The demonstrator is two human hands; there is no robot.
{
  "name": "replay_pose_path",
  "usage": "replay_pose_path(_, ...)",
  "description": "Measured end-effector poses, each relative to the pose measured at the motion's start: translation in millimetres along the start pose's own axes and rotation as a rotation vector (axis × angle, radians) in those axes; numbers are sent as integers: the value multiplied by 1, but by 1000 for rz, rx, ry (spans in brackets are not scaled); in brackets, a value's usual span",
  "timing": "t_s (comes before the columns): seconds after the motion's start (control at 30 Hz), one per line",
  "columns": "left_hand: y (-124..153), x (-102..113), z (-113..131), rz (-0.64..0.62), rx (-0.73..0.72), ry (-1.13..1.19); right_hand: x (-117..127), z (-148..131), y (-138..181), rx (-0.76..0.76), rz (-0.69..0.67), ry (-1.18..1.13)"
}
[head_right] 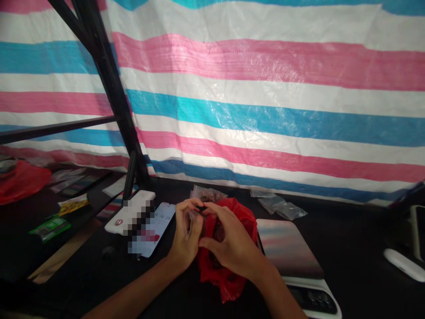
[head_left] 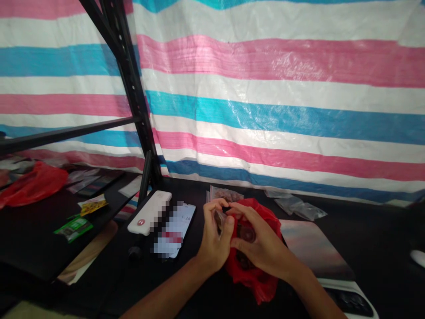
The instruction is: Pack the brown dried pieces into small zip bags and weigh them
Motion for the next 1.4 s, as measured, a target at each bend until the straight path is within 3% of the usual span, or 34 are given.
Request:
replay_pose_path(0.23, 8, -10, -4, -134, 43, 56, -7, -9, 0, 0, -29, -69)
replay_pose_path(0.37, 7, -12, 0, -201, 56, 12, 5, -15, -5, 47, 45, -46)
replay_pose_path(0.53, 2, -9, 3, -198, -22, -134, 64, -6, -9, 61, 336, 32)
replay_pose_path(0.67, 1, -10, -5, -182, -31, -204, 126, 19, 16, -1, 475, 259)
replay_pose_path(0.77, -1, -7, -7, -139, -24, -227, 150, 37, 43, -9, 403, 495)
replay_pose_path(0.9, -2, -8, -5, -138, -30, -258, 160, 59, 74, -124, 242, 672)
replay_pose_path(1.07, 3, -18, -5, -238, -54, -279, 170, 63, 95, -193, 187, 593)
replay_pose_path(1.13, 4, -20, -4, -262, -75, -284, 186, 70, 101, -200, 307, 508)
replay_pose_path(1.27, 1, -15, 1, -214, -119, -297, 229, 105, 131, -279, 765, 487)
replay_pose_path(1.4, -8, 0, -6, -83, -49, -317, 231, 134, 143, -331, 784, 479)
Point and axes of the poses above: each hand's wrist, its own y-axis away from the middle knuckle, its own x-axis out of the back of the hand, z = x × y, the point moved 10 cm from there along -y, towards the middle knuckle, and after that the axes turned 7 degrees about z, right-handed, at the moved point
